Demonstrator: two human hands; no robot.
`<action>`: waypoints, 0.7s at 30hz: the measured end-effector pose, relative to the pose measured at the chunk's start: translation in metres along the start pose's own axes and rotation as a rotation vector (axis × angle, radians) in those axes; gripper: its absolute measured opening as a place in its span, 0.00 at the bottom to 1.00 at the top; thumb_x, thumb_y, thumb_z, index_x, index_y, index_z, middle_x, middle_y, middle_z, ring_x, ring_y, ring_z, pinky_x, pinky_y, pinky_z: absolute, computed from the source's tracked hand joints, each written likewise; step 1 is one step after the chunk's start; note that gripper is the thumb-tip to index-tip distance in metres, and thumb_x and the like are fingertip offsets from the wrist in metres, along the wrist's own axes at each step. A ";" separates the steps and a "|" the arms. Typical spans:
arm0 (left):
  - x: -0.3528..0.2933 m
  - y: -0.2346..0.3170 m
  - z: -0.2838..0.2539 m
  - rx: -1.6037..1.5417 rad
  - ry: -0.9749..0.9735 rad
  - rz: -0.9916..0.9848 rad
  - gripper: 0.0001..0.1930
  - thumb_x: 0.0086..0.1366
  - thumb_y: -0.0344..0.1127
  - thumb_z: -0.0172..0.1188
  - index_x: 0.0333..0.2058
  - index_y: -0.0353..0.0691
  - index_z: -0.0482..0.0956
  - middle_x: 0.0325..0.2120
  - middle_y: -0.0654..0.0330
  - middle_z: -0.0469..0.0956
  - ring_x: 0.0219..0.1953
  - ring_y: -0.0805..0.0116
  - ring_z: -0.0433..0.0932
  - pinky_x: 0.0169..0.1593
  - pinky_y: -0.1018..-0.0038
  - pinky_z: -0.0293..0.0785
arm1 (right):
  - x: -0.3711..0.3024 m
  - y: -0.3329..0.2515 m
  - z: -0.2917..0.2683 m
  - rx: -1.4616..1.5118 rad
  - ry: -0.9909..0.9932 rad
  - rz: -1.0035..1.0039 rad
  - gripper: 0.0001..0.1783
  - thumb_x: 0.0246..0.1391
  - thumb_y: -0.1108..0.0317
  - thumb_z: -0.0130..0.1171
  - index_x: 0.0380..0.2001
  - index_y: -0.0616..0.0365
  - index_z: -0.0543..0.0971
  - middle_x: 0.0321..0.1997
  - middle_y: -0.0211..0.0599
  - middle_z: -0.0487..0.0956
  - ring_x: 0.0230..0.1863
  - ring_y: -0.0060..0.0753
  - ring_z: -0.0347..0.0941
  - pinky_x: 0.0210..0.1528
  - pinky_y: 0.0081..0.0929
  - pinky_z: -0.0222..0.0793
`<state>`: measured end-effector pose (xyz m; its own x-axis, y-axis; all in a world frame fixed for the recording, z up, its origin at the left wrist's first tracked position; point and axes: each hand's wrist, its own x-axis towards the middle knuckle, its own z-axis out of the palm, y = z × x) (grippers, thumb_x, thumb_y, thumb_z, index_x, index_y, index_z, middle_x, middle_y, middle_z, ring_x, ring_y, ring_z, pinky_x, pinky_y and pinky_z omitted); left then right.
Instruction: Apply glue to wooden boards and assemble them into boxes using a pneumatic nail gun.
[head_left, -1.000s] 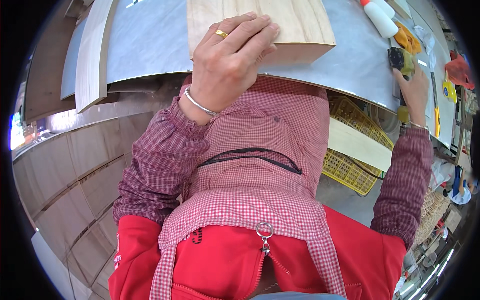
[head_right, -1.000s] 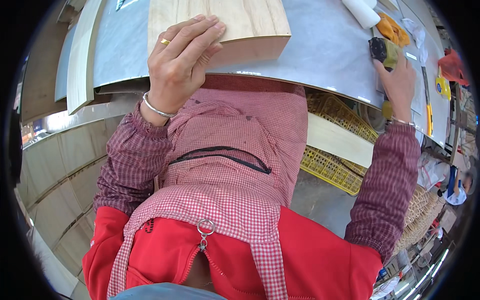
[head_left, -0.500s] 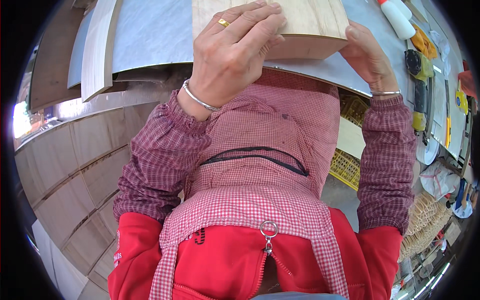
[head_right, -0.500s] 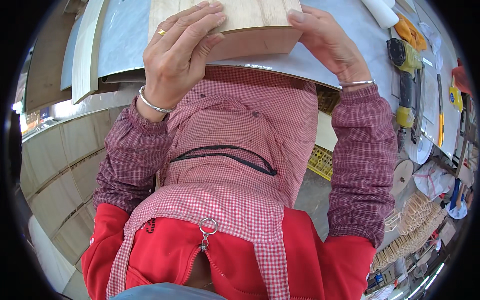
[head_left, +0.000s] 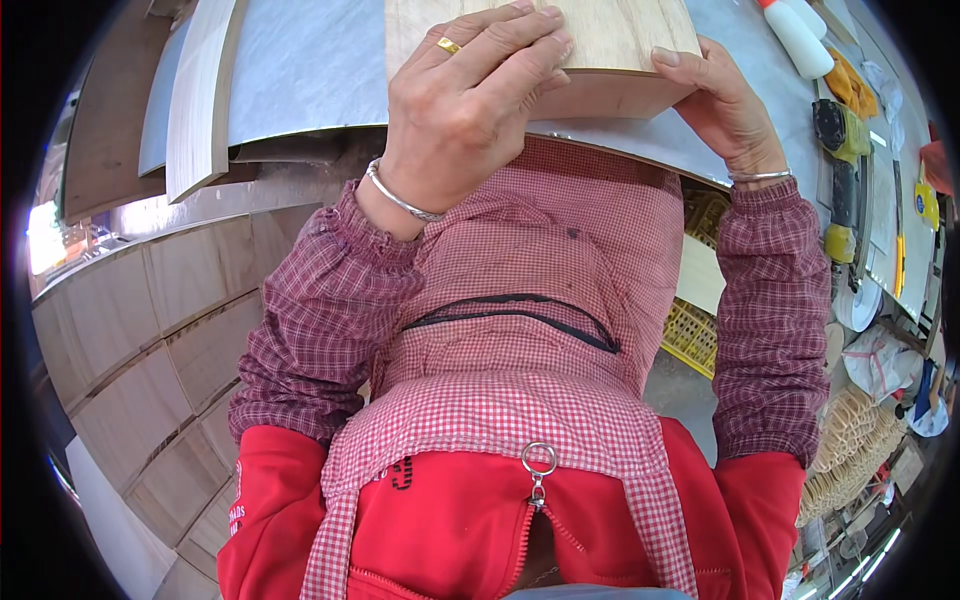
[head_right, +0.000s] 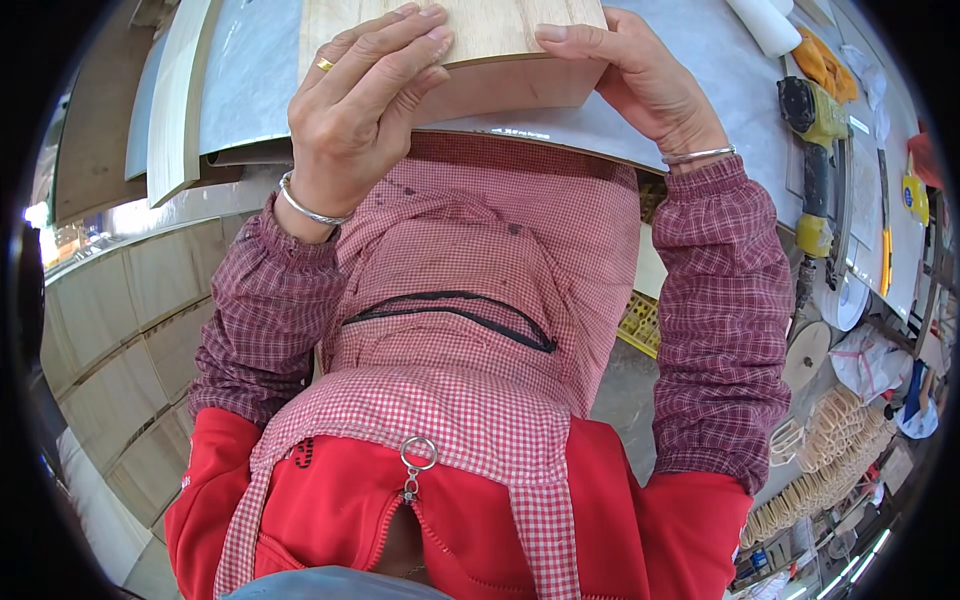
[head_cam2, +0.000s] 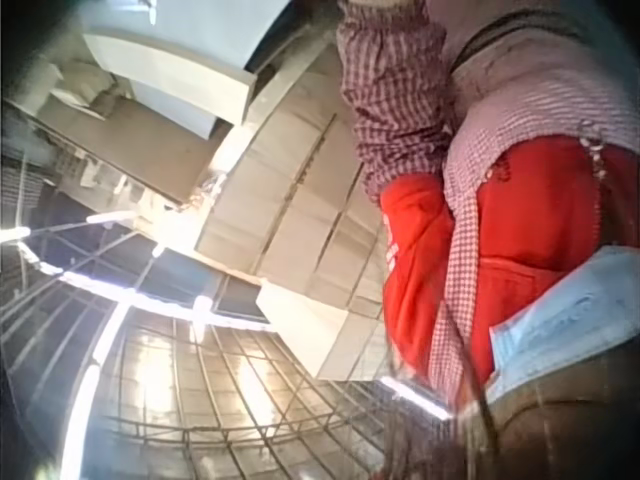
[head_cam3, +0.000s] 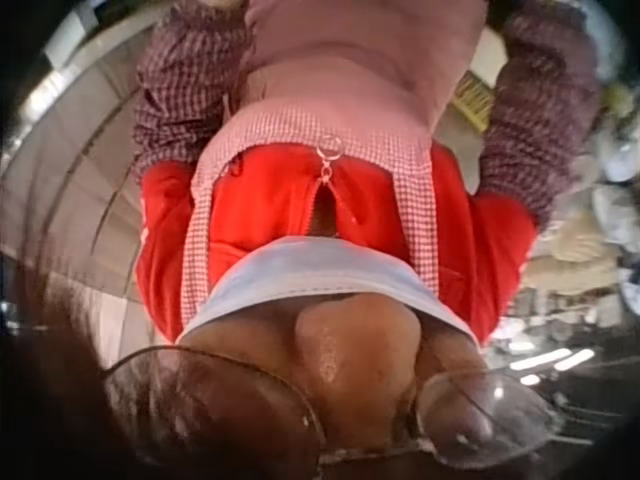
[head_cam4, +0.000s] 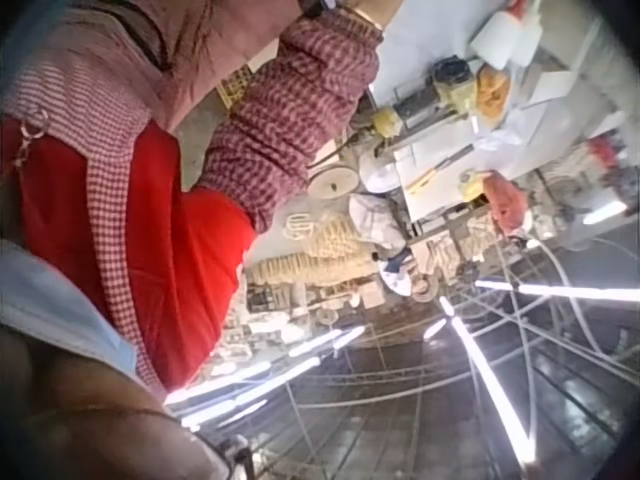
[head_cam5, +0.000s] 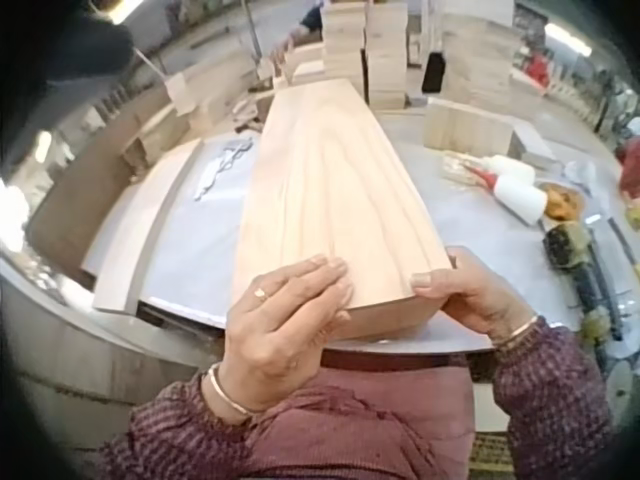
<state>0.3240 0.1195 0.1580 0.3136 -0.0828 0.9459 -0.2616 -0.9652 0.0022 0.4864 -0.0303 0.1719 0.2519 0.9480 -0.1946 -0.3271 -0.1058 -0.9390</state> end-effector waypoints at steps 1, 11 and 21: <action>-0.010 -0.011 0.008 -0.029 0.119 0.108 0.10 0.56 0.28 0.62 0.37 0.32 0.81 0.40 0.53 0.81 0.44 0.55 0.79 0.50 0.68 0.74 | 0.001 -0.001 0.001 -0.004 -0.007 0.002 0.29 0.47 0.61 0.65 0.47 0.71 0.70 0.45 0.49 0.70 0.51 0.38 0.64 0.58 0.31 0.55; -0.002 0.022 -0.027 0.212 -0.351 -0.122 0.17 0.50 0.26 0.65 0.41 0.42 0.82 0.44 0.65 0.81 0.47 0.68 0.79 0.52 0.76 0.75 | -0.002 0.000 0.004 0.128 -0.020 0.026 0.28 0.46 0.63 0.65 0.46 0.70 0.70 0.48 0.50 0.67 0.53 0.39 0.62 0.59 0.30 0.53; -0.004 0.026 -0.024 0.218 -0.363 -0.194 0.17 0.49 0.25 0.65 0.41 0.42 0.82 0.44 0.64 0.81 0.48 0.67 0.78 0.52 0.75 0.75 | -0.013 -0.019 -0.011 -0.002 0.002 -0.030 0.29 0.51 0.62 0.60 0.53 0.69 0.70 0.51 0.48 0.71 0.52 0.37 0.66 0.60 0.31 0.56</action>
<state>0.2938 0.1009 0.1624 0.6472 0.0605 0.7599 0.0193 -0.9978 0.0630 0.4995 -0.0443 0.1897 0.2636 0.9501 -0.1666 -0.3172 -0.0778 -0.9452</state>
